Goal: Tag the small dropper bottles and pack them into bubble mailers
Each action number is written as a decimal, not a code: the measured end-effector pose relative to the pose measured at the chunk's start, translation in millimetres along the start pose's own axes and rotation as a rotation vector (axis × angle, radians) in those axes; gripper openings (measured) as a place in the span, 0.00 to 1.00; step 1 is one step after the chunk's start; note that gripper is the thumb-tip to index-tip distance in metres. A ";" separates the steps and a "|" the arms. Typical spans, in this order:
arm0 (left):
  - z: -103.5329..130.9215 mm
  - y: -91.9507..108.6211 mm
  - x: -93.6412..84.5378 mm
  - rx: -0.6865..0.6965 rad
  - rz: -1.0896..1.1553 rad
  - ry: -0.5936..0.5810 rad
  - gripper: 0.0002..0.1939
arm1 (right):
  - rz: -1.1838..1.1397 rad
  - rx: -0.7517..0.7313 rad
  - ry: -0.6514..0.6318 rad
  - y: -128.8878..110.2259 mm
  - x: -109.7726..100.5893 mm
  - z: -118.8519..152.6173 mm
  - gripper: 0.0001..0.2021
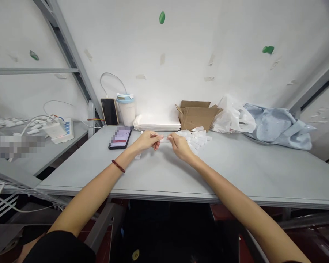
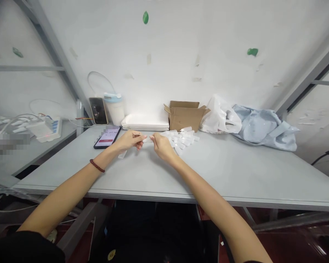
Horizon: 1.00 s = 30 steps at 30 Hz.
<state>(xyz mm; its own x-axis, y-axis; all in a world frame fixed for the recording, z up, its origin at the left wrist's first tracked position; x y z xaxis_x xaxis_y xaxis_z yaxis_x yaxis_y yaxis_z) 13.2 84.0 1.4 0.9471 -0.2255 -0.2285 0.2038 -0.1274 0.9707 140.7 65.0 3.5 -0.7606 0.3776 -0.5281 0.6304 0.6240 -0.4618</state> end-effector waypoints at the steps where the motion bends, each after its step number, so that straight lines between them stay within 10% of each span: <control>1: 0.3 0.8 0.5 0.005 0.000 0.022 0.21 | 0.012 0.019 0.004 1.5 -0.2 -0.2 0.13; 10: 0.9 -12.8 6.4 -0.164 0.102 -0.094 0.22 | -0.029 -0.042 0.103 -2.5 -3.6 -0.1 0.10; 17: 0.8 -7.8 4.7 -0.077 0.059 -0.032 0.22 | -0.102 0.059 -0.001 -0.3 1.1 -0.3 0.09; 24: 1.7 6.1 8.2 0.189 -0.082 -0.001 0.20 | -0.580 0.526 -0.140 21.7 14.1 3.8 0.20; 30: -0.5 4.8 7.4 0.174 -0.104 0.005 0.20 | -0.411 0.390 0.009 16.8 -1.6 -2.8 0.18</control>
<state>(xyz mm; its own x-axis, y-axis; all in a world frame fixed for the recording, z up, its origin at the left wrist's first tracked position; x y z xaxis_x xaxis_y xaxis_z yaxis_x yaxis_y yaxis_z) 21.4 82.2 4.4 0.9243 -0.1980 -0.3263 0.2553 -0.3146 0.9142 152.1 76.8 -1.4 -0.9559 0.1638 -0.2436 0.2911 0.4222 -0.8585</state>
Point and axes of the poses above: each hand's wrist, its own z-axis away from the middle knuckle, its own x-axis out of the palm, y = z × x, the point moved 7 cm from there along -z, towards the middle knuckle, and after that the axes turned 10 degrees about y, right-handed, at the moved point
